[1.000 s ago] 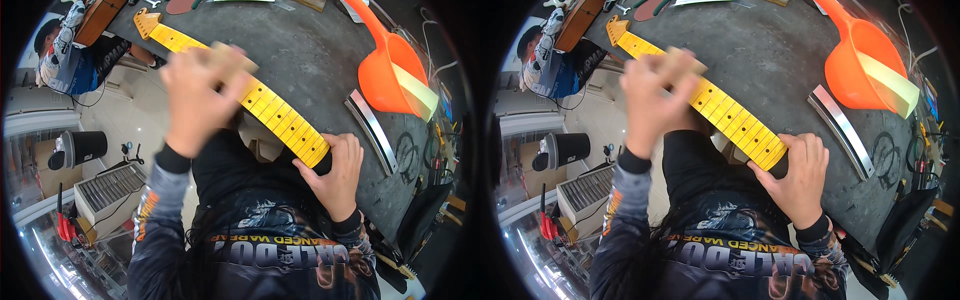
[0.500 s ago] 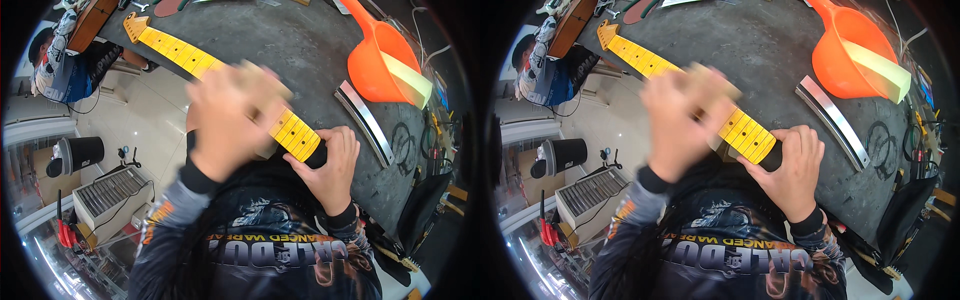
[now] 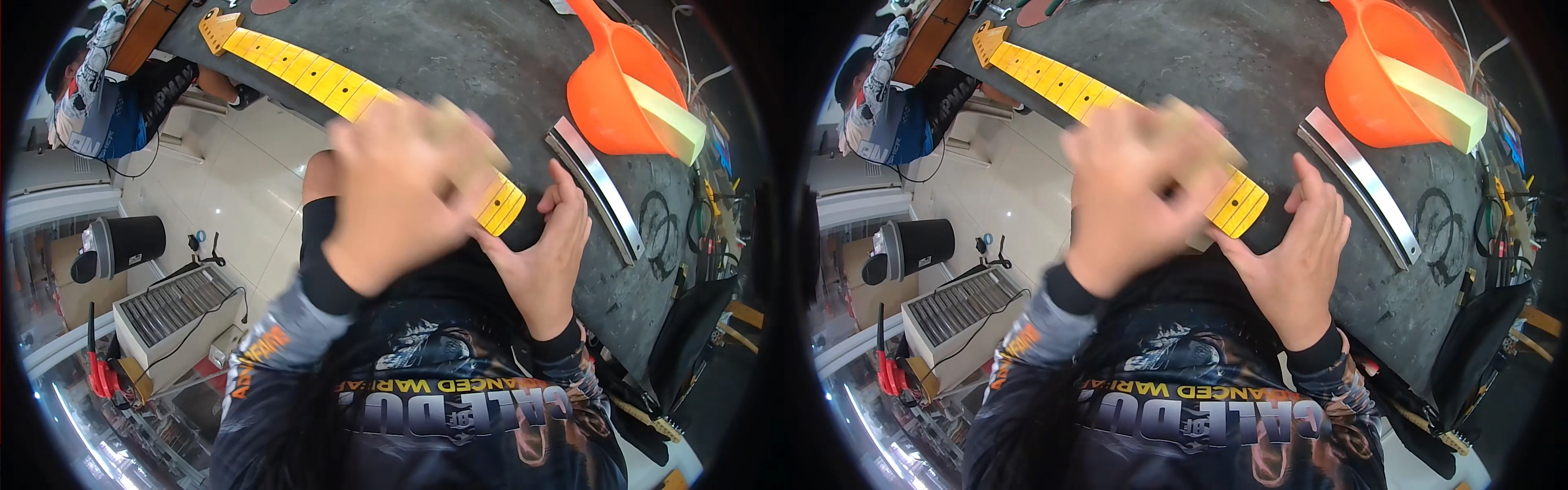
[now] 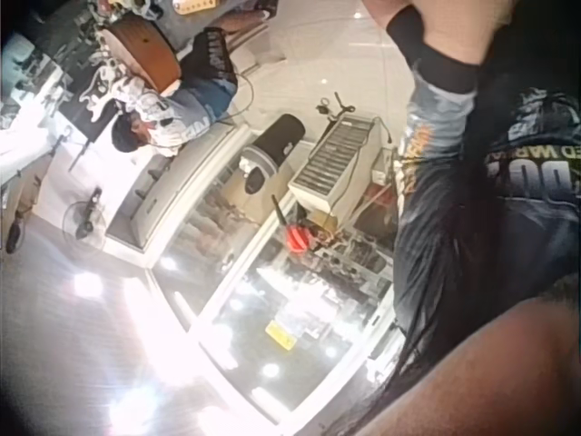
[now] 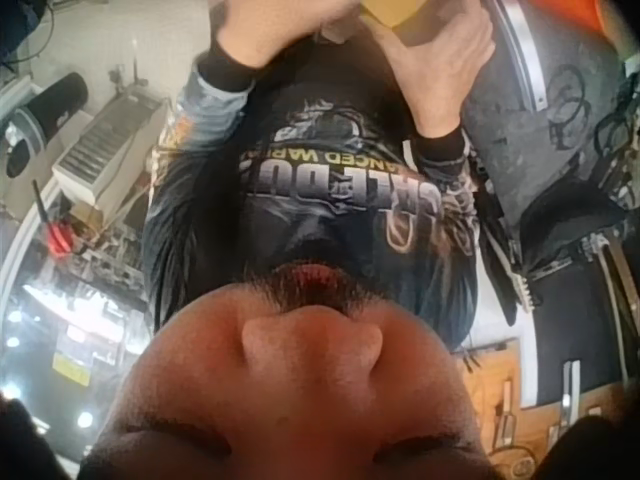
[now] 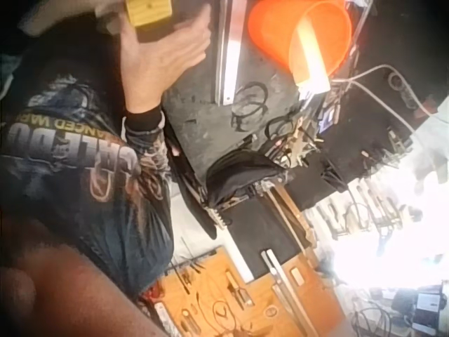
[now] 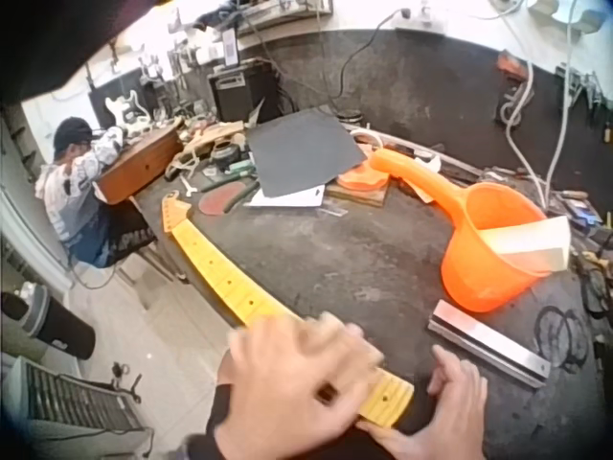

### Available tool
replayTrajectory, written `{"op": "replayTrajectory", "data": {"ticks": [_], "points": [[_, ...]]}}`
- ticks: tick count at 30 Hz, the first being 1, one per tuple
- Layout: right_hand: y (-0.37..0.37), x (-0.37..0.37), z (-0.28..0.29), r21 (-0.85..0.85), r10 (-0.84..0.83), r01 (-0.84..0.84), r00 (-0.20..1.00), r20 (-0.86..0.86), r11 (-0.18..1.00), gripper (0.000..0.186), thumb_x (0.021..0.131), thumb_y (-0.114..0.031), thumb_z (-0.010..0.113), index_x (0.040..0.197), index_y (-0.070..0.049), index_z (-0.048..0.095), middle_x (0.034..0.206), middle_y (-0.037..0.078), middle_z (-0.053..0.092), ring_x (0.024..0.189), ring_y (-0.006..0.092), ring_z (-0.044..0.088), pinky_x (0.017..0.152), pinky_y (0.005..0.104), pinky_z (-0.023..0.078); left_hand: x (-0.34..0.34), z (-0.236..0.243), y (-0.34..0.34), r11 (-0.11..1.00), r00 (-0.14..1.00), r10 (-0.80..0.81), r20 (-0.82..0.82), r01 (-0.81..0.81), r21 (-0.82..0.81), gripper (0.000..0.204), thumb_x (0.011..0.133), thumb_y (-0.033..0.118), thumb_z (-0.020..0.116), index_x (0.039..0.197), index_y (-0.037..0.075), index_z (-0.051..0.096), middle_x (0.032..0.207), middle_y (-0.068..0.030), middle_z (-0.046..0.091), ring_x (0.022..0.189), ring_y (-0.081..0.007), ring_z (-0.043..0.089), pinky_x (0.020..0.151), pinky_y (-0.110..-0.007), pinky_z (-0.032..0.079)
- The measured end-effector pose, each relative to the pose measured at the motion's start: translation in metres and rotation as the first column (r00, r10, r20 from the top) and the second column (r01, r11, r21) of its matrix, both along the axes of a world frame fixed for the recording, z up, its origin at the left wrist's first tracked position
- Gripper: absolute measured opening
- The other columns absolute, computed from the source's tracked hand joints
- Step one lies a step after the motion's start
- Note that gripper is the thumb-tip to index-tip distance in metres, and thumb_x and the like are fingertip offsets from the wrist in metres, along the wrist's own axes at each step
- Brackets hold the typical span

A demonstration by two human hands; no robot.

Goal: Sanding the fretboard of a yellow guitar neck using a sanding block and sponge.

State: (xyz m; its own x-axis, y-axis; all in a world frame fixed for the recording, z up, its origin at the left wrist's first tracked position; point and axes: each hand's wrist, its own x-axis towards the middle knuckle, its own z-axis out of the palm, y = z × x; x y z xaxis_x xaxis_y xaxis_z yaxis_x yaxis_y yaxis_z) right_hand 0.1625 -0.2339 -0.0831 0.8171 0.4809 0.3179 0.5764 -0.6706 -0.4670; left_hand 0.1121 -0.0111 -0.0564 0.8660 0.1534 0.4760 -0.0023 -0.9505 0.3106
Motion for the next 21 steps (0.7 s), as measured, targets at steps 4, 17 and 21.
{"op": "replayTrajectory", "data": {"ticks": [4,17,21], "points": [[0.003,0.0,0.004,0.003,0.007,-0.007,1.0,-0.015,1.0,0.128,0.079,-0.047,0.111,0.18,-0.002,0.045,0.119,0.008,0.056,0.111,0.0283,0.058,0.102,0.0475,0.044,0.007,-0.003,0.035,0.958,0.963,0.269,0.029,-0.27,0.097,0.043,0.094,0.04,0.094,0.133,0.024,0.09,0.118,-0.0108,0.072,0.114,-0.0346,0.062,0.099,-0.055,0.045],[0.003,0.0,-0.004,0.061,-0.034,0.037,0.998,-0.05,0.997,0.141,0.08,-0.051,0.11,0.187,-0.001,0.034,0.123,0.008,0.057,0.113,0.0289,0.059,0.104,0.0484,0.046,-0.003,-0.005,-0.046,0.983,0.988,-0.133,0.082,0.141,-0.113,0.049,0.091,0.046,0.096,0.135,0.025,0.091,0.127,-0.0128,0.071,0.12,-0.0365,0.063,0.103,-0.054,0.045],[0.0,-0.001,0.001,0.06,-0.014,0.013,1.0,0.011,0.998,0.142,0.08,-0.051,0.109,0.188,0.0,0.031,0.123,0.009,0.057,0.113,0.0295,0.059,0.104,0.0488,0.046,0.007,-0.009,0.041,0.984,0.987,0.162,0.013,-0.162,0.069,0.05,0.089,0.045,0.098,0.136,0.027,0.092,0.119,-0.0113,0.067,0.116,-0.0361,0.062,0.098,-0.054,0.045]]}}
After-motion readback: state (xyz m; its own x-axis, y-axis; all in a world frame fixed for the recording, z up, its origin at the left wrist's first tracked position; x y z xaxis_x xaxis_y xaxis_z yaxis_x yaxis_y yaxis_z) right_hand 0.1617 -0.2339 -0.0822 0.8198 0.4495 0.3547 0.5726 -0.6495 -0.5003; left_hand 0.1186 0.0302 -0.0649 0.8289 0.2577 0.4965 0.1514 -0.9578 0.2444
